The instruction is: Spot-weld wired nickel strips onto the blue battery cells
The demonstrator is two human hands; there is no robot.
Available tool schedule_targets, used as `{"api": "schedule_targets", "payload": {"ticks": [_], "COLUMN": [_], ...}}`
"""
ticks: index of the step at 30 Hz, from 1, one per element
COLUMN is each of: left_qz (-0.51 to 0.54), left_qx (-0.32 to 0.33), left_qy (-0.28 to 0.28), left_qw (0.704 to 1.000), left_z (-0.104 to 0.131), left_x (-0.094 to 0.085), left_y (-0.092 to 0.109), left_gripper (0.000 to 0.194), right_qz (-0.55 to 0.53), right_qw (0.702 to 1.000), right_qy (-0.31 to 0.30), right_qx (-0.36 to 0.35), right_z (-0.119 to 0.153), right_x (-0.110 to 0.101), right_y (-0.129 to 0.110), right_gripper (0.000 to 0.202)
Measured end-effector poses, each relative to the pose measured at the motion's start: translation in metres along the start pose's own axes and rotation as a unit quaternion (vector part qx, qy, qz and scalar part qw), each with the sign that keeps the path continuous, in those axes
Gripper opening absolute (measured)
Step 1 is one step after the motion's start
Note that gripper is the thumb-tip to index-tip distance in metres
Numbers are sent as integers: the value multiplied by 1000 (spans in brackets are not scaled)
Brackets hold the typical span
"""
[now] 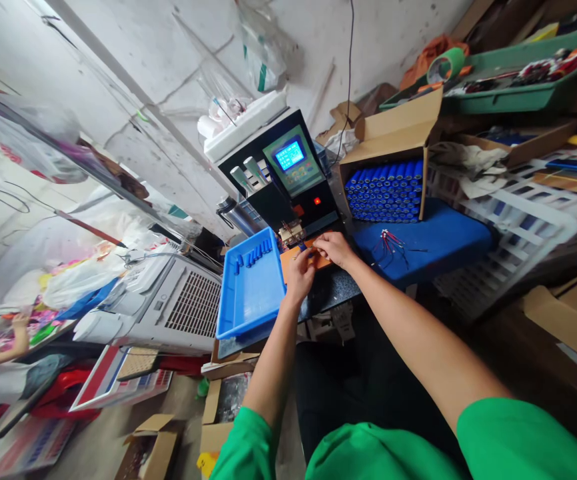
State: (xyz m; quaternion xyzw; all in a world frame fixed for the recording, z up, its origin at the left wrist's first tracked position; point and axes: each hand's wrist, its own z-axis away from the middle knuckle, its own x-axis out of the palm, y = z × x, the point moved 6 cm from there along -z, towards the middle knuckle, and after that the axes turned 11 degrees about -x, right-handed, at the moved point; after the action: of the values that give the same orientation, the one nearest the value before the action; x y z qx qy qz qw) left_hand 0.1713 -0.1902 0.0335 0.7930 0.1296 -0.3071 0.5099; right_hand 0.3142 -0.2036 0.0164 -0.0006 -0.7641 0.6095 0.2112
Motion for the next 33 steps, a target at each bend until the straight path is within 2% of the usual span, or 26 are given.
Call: {"api": "schedule_targets", "payload": {"ticks": [2, 5, 9, 12, 20, 26, 33], "left_qz": [-11, 12, 106, 164, 125, 107, 91], "left_qx": [-13, -44, -67, -107, -112, -111, -126], "left_qy": [-20, -14, -30, -22, -11, 3, 21], "left_qw": [1000, 999, 992, 980, 986, 988, 988], "left_z": [-3, -2, 1, -4, -26, -23, -20], "left_x": [5, 6, 7, 5, 1, 4, 8], "left_y": [-4, -12, -14, -16, -16, -14, -17], "left_gripper": [44, 47, 40, 37, 27, 16, 18], "right_qz": [-2, -2, -3, -5, -5, -18, 1], "right_qw": [1000, 1000, 1000, 1000, 1000, 1000, 999], "right_qy": [3, 6, 14, 18, 28, 24, 39], "right_qx": [-2, 1, 8, 9, 1, 6, 17], "right_z": [0, 0, -2, -4, -7, -8, -9], "right_x": [0, -1, -2, -3, -4, -4, 1], "right_y": [-1, -2, 0, 3, 6, 7, 5], "right_gripper": [26, 26, 26, 28, 28, 26, 27]}}
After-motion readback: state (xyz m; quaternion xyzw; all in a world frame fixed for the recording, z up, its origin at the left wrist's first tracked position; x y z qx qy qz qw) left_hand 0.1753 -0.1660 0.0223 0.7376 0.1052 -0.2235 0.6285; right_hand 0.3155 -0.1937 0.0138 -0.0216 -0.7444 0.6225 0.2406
